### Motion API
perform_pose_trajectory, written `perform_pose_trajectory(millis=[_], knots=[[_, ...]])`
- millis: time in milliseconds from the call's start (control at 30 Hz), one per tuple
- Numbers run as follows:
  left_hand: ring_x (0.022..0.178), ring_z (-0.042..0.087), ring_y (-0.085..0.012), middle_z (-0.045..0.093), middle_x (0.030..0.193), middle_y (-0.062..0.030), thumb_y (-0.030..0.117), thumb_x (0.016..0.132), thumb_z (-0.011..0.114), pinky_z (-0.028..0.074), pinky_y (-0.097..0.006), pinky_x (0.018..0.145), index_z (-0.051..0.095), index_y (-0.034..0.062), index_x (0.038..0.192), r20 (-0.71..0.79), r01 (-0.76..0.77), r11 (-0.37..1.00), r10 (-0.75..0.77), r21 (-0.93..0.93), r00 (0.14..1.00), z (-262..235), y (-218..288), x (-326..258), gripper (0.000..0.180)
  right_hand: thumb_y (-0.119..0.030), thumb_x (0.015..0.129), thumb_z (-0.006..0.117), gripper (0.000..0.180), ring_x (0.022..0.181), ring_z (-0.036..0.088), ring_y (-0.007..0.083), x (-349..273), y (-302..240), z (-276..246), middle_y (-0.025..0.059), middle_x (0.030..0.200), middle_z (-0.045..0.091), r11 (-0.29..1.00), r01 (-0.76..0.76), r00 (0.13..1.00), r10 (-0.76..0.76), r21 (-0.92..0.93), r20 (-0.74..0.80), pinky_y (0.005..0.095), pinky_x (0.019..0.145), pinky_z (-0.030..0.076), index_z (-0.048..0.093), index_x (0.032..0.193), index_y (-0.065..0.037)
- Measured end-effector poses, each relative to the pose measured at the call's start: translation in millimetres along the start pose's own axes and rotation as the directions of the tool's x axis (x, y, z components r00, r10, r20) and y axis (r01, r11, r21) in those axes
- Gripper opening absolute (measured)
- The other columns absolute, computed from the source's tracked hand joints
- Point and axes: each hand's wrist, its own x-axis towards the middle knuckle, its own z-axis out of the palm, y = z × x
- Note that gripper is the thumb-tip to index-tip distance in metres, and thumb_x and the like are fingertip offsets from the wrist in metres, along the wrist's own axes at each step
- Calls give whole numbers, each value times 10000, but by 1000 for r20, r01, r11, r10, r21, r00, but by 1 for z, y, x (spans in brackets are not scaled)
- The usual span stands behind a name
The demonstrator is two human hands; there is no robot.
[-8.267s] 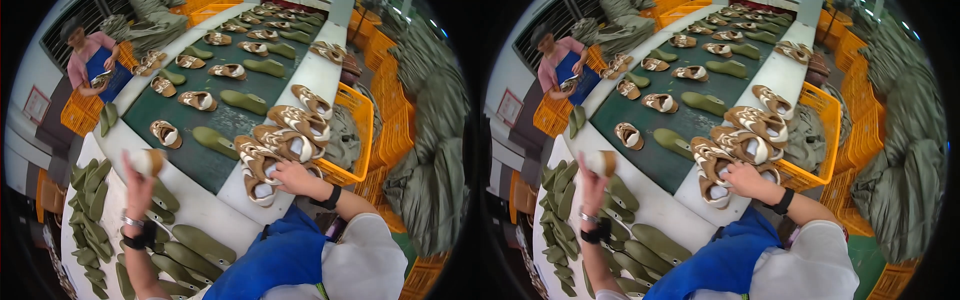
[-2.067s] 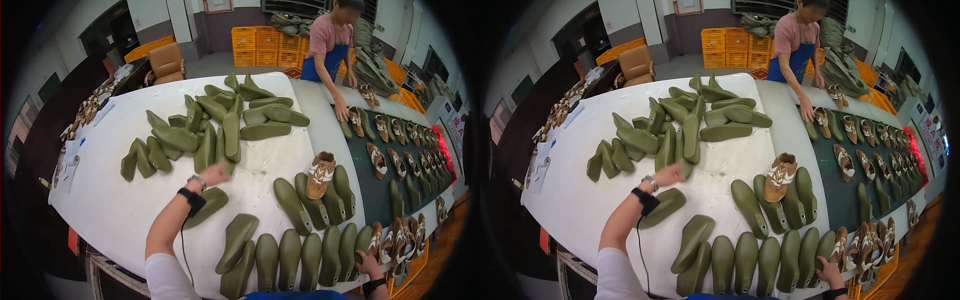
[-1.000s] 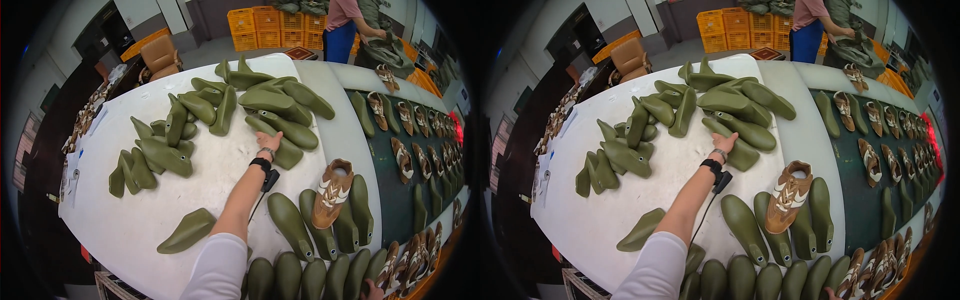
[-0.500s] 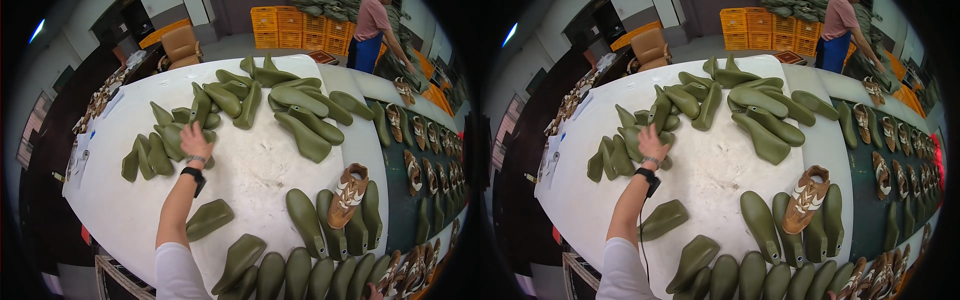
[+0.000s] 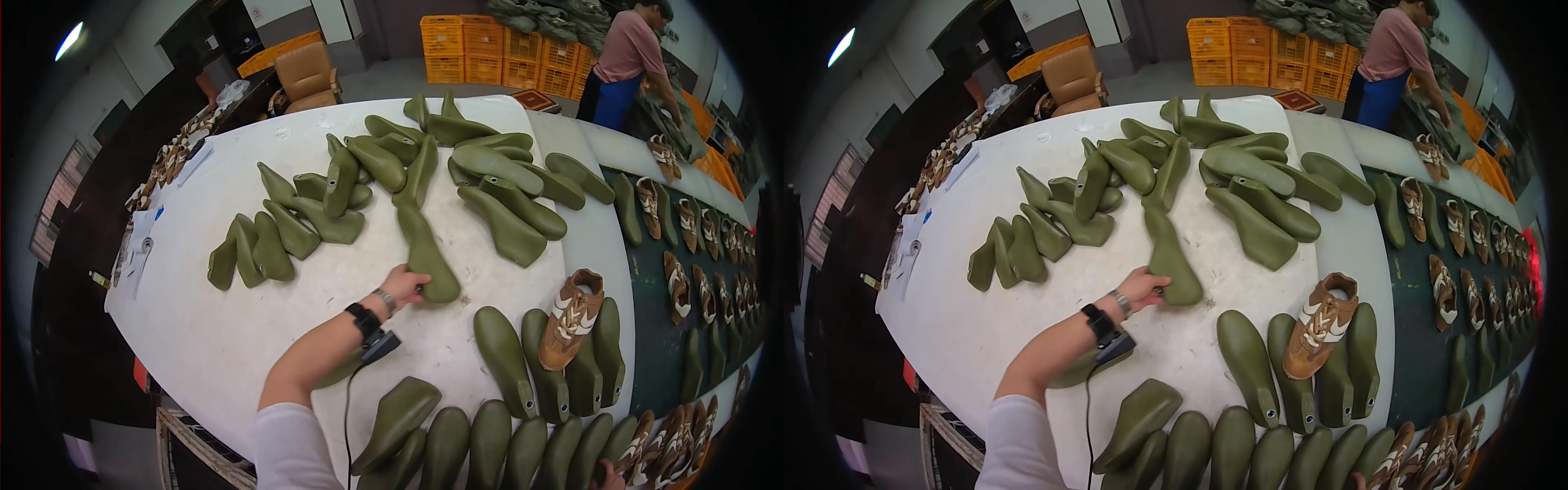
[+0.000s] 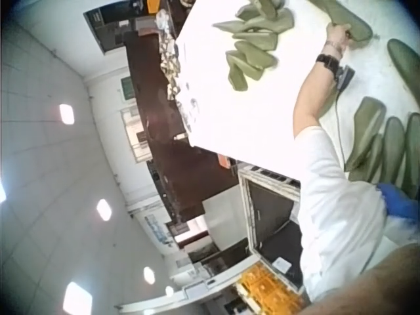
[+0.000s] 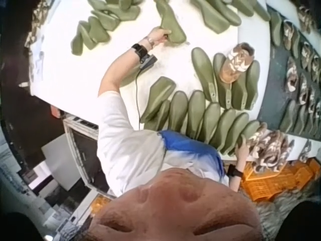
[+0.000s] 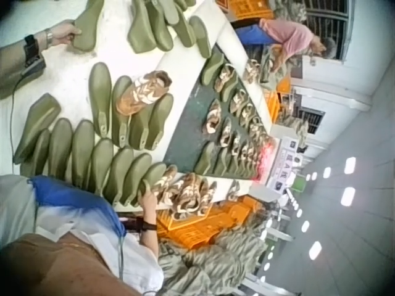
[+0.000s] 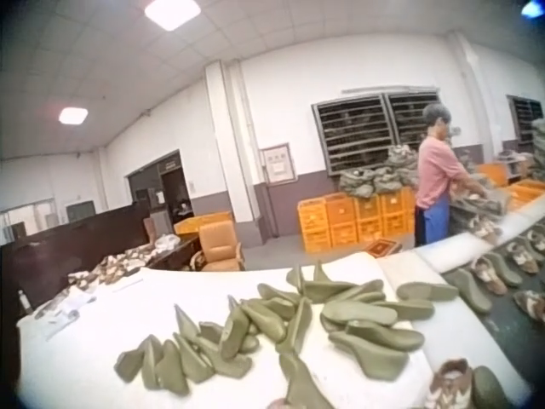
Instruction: The recorder is organizing and inspecting shoe lasts and shoe uppers on a production line workbench.
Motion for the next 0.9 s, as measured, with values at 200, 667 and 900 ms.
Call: perform_pose_trajectory(millis=[200,667,900], knots=[[899,575,-226,579,995,-106,158,784,627,480,-334,788,446,13,1220,102,-531,823,522,202,847,67,57,66,494,-225,771,599,550,753,584,394,5,-2,1,216,861,601,1000,11,1000,-11,-4,2,452,655,476,379,1272,-284],[1017,551,-323,537,1166,-170,410,717,628,437,-398,878,456,16,1204,-505,100,577,602,811,619,-137,123,75,650,-225,770,591,512,713,583,388,-2,4,5,206,868,600,999,17,1000,-16,31,-21,451,623,482,414,1250,-259],[891,564,-269,550,1013,-142,275,845,564,492,-409,812,452,12,1131,-217,-329,829,255,-453,942,-75,95,-7,404,-231,777,585,487,697,585,379,4,-3,0,193,856,604,999,18,1000,-18,27,-26,445,602,483,429,1236,-276]])
